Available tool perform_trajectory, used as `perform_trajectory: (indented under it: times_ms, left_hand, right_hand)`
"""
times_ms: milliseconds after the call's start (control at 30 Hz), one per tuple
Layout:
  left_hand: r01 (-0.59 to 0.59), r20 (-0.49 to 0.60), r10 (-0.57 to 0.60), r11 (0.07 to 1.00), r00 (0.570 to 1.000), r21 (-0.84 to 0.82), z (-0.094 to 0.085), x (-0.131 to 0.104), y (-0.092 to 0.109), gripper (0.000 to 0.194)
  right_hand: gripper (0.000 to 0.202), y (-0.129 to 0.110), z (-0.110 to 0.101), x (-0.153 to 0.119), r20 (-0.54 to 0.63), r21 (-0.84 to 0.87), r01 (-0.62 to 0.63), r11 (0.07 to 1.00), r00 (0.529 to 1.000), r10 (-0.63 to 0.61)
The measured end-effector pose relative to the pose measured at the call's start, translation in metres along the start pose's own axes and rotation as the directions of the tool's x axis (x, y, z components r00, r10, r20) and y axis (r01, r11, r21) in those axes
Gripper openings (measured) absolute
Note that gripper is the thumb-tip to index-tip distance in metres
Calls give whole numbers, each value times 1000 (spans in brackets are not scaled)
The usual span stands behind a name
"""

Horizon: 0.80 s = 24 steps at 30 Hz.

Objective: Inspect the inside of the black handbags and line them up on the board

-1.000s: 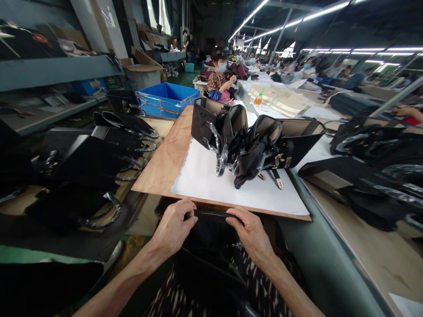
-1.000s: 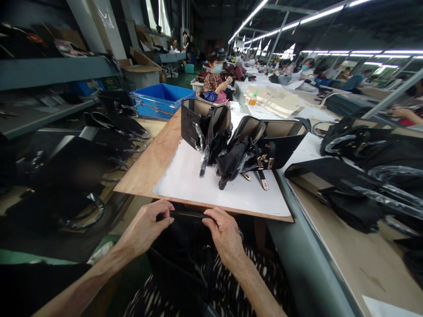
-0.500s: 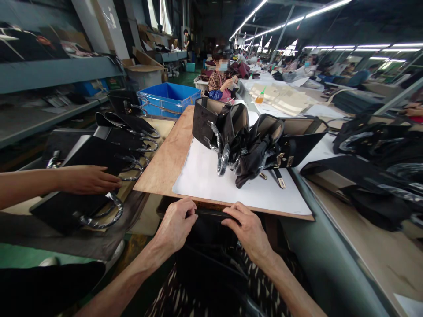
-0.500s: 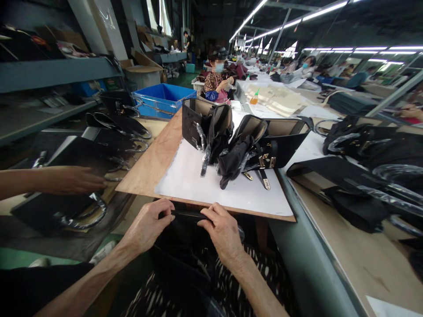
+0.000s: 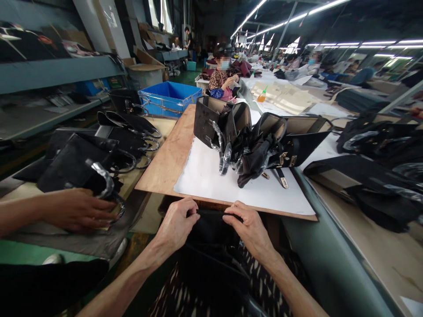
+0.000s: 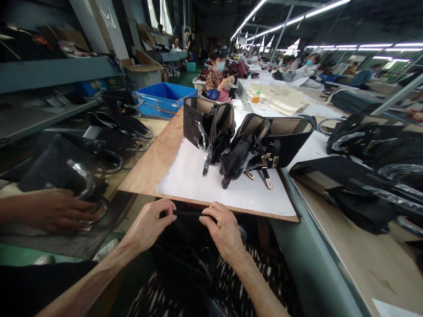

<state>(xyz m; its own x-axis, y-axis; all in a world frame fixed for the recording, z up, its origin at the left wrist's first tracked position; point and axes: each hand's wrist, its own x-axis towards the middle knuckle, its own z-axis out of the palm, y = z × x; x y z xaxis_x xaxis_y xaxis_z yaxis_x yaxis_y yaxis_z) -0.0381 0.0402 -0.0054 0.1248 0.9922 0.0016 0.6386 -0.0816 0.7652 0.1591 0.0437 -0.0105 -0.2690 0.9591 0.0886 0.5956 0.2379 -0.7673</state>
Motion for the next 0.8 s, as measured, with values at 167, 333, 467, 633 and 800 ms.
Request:
perform_trajectory:
  times_ms: [167,333,467,633,800]
  left_hand:
    - [57,-16,-57,998,998,0,0,1,-1,15]
    - [89,-31,-89,996,996,1,0,0,-1,14]
    - [87,-36,-87,996,996,1,2,0,0,14]
    - [71,-19,-70,997,997,24,4,0,3,14]
    - [92,26,-92,996,995,6,-6,-10,3,15]
  right_hand:
    - [12,-4,3,-1,-6,-64,12,998,1000,-12]
    - [7,-8,3,0,-22,-228,97,969,994,-105]
    - [8,-12,5,8,88,-403,179,898,984,-157]
    - [16,-21,19,19,232,-560,252,789,962,-143]
    - [16,-22,25,18,211,-579,244,778,966,-146]
